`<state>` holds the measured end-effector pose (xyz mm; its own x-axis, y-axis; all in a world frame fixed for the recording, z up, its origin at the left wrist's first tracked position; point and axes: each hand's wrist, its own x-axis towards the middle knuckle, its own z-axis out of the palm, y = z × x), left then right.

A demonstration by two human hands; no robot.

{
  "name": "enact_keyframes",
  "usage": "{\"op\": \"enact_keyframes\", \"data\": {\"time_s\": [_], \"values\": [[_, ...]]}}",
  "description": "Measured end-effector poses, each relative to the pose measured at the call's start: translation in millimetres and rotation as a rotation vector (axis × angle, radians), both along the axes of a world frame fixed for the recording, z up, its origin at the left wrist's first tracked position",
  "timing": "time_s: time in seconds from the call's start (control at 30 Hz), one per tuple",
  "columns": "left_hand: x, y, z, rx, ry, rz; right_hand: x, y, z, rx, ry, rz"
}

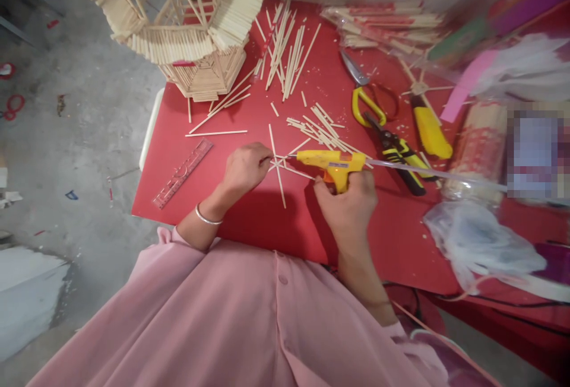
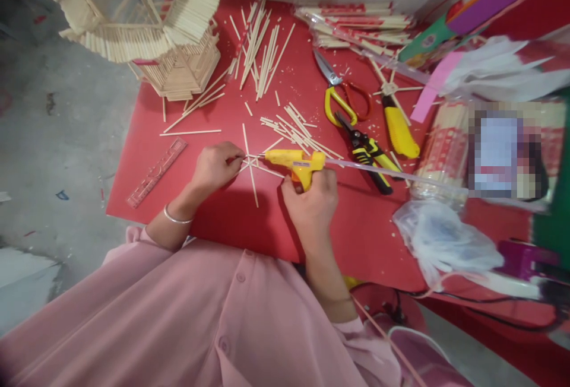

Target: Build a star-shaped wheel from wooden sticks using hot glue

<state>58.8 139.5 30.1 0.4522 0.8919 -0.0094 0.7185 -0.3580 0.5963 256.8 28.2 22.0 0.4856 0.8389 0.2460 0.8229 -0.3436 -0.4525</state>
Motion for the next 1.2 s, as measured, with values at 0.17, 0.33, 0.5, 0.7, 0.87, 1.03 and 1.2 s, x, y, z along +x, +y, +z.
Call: {"op": "enact_keyframes", "data": {"time_s": [0.17,0.33,0.5,0.7,0.87,1.03,1.2], "values": [[-2.1,1.1,1.6,0.002,-0.007,0.011,20.3,-36.6,6.1,-0.062,0.022,-0.093],[-5.1,1.9,2.6,0.002,-0.035,0.011,14.7,-85.0,17.4,-0.112,-0.015,-0.101],[-6.2,3.3,2.5,0.011,-0.062,0.027,-18.6,-121.3,21.4,-0.062,-0.051,-0.109],[-6.7,3.3,0.7,0.018,-0.055,0.038,-18.3,-124.4,13.7,-0.048,0.288,-0.457],[-6.6,1.8,-0.5,0.034,-0.057,0.052,28.6,-95.9,26.2,-0.258,0.317,-0.292],[-5.7,0.8,1.2,0.035,-0.027,0.045,38.8,-70.9,47.0,-0.190,-0.176,-0.237],[-6.6,0.5,2.1,0.042,-0.019,0.051,-14.4,-25.6,31.5,0.019,0.003,0.240]]}}
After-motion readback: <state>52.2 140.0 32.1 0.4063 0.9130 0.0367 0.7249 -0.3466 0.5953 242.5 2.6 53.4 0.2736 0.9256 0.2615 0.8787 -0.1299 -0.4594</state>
